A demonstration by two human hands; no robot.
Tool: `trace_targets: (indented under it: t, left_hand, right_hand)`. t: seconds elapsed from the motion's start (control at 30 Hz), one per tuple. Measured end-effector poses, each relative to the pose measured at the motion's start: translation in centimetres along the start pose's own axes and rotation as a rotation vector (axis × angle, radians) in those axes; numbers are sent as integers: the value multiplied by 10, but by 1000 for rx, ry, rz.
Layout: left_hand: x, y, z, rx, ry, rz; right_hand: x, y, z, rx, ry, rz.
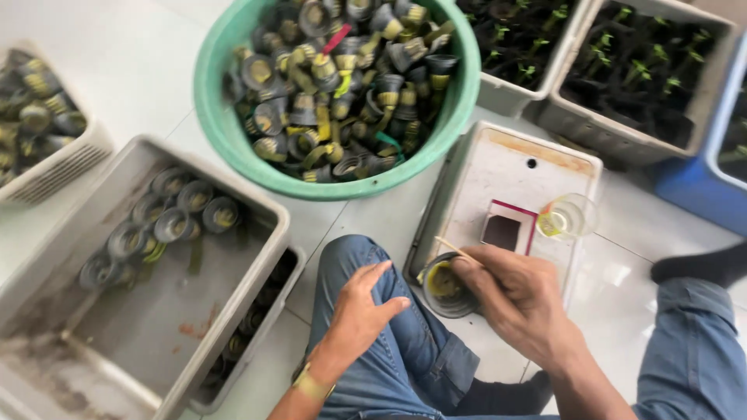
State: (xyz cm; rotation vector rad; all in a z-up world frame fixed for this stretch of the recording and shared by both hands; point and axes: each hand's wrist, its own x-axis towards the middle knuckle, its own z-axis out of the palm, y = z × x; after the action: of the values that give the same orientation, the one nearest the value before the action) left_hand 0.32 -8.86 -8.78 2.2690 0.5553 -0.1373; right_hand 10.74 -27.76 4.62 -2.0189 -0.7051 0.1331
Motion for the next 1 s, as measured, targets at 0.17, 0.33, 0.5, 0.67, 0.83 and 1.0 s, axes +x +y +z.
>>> trace_targets:
  t: [0.17, 0.33, 0.5, 0.67, 0.83, 1.0]
  left_hand:
    - [-28, 70, -53, -432, 146, 662]
    - [-31, 79, -57, -388, 236, 819]
    - [-42, 80, -71, -336, 288, 880]
    - [-45, 68, -74, -299, 320, 871]
    - [-36, 67, -69, -248, 332, 863]
    - [-29, 77, -65, -259, 297, 908]
  right_hand:
    - [3, -5, 8, 58, -158, 120]
    - [-11, -6, 0, 157, -148, 177]
    - [-16, -5, -19, 295, 57, 94]
    - [-40, 20, -45, 32, 153, 215]
    - [-40, 21, -76, 30, 197, 369]
    - [-23, 30, -92, -22, 262, 423]
